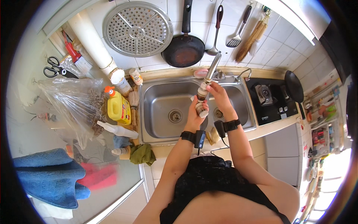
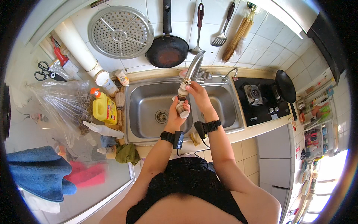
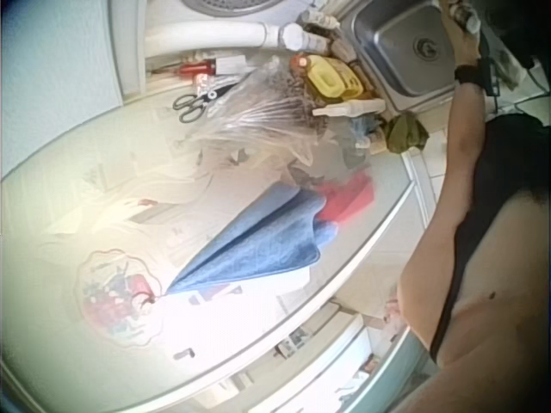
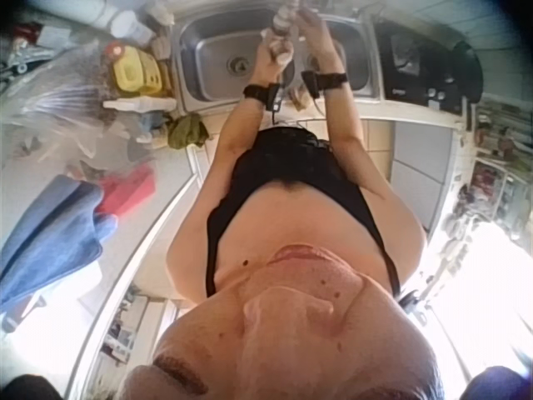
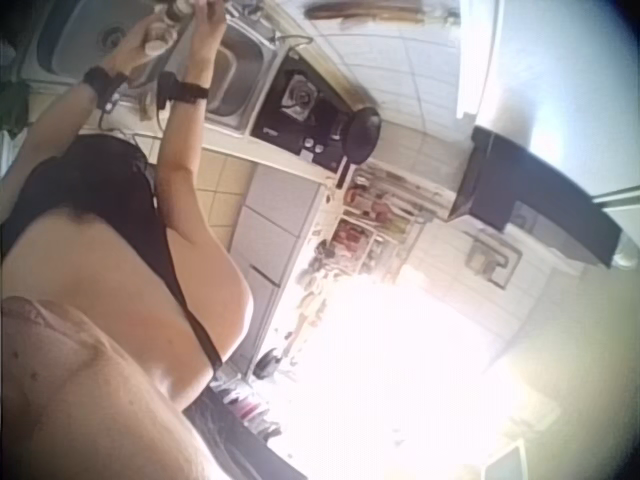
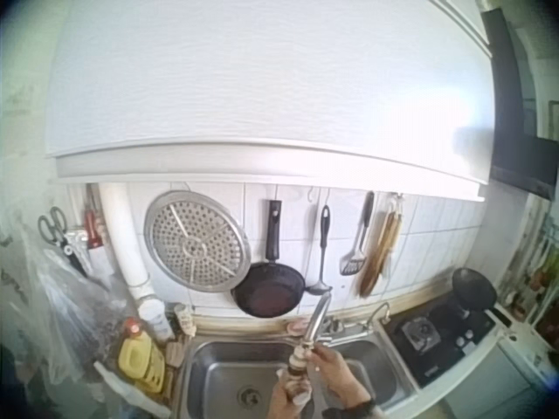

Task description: The person applies a cleaning substance to a cloth and wipes down the neck of a kitchen faucet before removing the aerator by hand, taking it apart into components, and attempting to reassemble and reattach it to the faucet.

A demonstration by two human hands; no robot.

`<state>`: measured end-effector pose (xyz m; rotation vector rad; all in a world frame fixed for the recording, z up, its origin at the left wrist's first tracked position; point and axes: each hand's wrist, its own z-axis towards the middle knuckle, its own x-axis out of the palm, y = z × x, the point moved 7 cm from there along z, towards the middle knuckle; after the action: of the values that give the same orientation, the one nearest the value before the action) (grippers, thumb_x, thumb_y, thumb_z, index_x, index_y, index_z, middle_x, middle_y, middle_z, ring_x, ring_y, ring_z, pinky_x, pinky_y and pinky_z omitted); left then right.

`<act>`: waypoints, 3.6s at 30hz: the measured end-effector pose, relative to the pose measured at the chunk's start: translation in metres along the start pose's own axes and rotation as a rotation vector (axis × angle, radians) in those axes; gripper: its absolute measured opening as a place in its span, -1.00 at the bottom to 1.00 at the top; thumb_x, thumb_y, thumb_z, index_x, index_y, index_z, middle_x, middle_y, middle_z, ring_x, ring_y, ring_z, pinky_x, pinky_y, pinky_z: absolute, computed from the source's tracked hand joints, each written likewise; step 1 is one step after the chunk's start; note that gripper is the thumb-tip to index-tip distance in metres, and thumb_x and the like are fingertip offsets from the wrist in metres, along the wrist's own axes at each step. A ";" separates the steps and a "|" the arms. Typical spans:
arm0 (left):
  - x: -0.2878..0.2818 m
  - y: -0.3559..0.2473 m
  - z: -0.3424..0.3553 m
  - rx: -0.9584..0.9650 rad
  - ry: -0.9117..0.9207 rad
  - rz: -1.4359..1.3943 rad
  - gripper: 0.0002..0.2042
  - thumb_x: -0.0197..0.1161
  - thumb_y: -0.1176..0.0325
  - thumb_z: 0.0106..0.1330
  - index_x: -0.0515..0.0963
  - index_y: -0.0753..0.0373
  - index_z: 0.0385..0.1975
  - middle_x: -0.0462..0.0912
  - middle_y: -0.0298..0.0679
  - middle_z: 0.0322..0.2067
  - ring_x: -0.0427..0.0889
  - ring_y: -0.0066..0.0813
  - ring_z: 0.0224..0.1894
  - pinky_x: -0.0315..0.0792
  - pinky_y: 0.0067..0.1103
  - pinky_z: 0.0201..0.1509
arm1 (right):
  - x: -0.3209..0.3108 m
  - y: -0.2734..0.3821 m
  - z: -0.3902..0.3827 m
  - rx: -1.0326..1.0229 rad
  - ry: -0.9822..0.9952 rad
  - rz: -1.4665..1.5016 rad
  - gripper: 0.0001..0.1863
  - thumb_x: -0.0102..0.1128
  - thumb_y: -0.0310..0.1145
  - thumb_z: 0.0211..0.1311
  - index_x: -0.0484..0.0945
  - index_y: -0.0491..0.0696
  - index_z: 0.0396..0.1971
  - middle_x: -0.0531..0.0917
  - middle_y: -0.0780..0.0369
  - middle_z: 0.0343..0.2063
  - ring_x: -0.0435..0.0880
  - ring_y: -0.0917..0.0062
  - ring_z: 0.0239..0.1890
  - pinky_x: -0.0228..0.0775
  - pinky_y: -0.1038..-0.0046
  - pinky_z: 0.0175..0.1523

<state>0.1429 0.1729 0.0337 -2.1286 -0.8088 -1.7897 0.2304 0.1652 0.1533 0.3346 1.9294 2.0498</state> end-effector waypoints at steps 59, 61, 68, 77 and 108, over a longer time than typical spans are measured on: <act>0.188 -0.040 0.027 0.462 0.163 2.208 -0.79 0.43 0.32 0.14 0.60 0.30 -0.37 0.58 -0.40 -0.58 0.42 -0.74 -0.63 0.26 -0.68 -0.60 | 0.010 -0.034 0.003 -0.301 -0.266 -0.166 -0.62 0.20 -0.25 0.36 0.30 -0.15 -0.05 0.49 0.14 -0.30 0.42 0.47 -0.29 0.34 0.43 -0.12; 0.191 -0.037 0.022 0.450 0.199 2.129 -0.79 0.43 0.32 0.14 0.59 0.30 -0.37 0.57 -0.41 -0.58 0.41 -0.74 -0.64 0.25 -0.68 -0.61 | 0.011 -0.031 0.001 -0.367 -0.291 -0.159 -0.61 0.21 -0.24 0.35 0.29 -0.14 -0.04 0.48 0.12 -0.29 0.43 0.45 -0.24 0.34 0.42 -0.07; 0.185 -0.042 0.028 0.388 0.144 2.138 -0.79 0.43 0.34 0.14 0.57 0.29 -0.36 0.56 -0.42 -0.58 0.41 -0.75 -0.63 0.25 -0.70 -0.61 | 0.010 -0.033 0.004 -0.472 -0.337 -0.127 -0.56 0.24 -0.18 0.30 0.30 -0.14 -0.04 0.48 0.03 -0.29 0.49 0.13 -0.23 0.37 0.31 -0.08; 0.187 -0.040 0.027 0.379 0.141 2.097 -0.81 0.44 0.35 0.13 0.56 0.25 -0.40 0.58 -0.41 -0.56 0.44 -0.74 -0.62 0.26 -0.72 -0.60 | 0.021 -0.038 0.003 -0.136 0.006 0.365 -0.61 0.01 -0.03 0.46 0.40 -0.10 -0.11 0.56 0.26 -0.35 0.55 0.55 -0.32 0.42 0.46 -0.17; 0.190 -0.020 0.032 0.268 0.083 2.015 -0.83 0.42 0.46 0.12 0.55 0.27 -0.36 0.64 -0.33 -0.48 0.58 -0.64 -0.49 0.47 -0.62 -0.45 | 0.040 -0.038 -0.013 0.042 -0.762 0.511 -0.64 0.08 -0.11 0.44 0.45 -0.16 -0.26 0.63 0.26 -0.47 0.58 0.62 -0.48 0.43 0.51 -0.39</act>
<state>0.1763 0.2542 0.2063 -1.3105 0.9107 -0.4808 0.1906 0.1702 0.1130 1.4947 1.4841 1.7330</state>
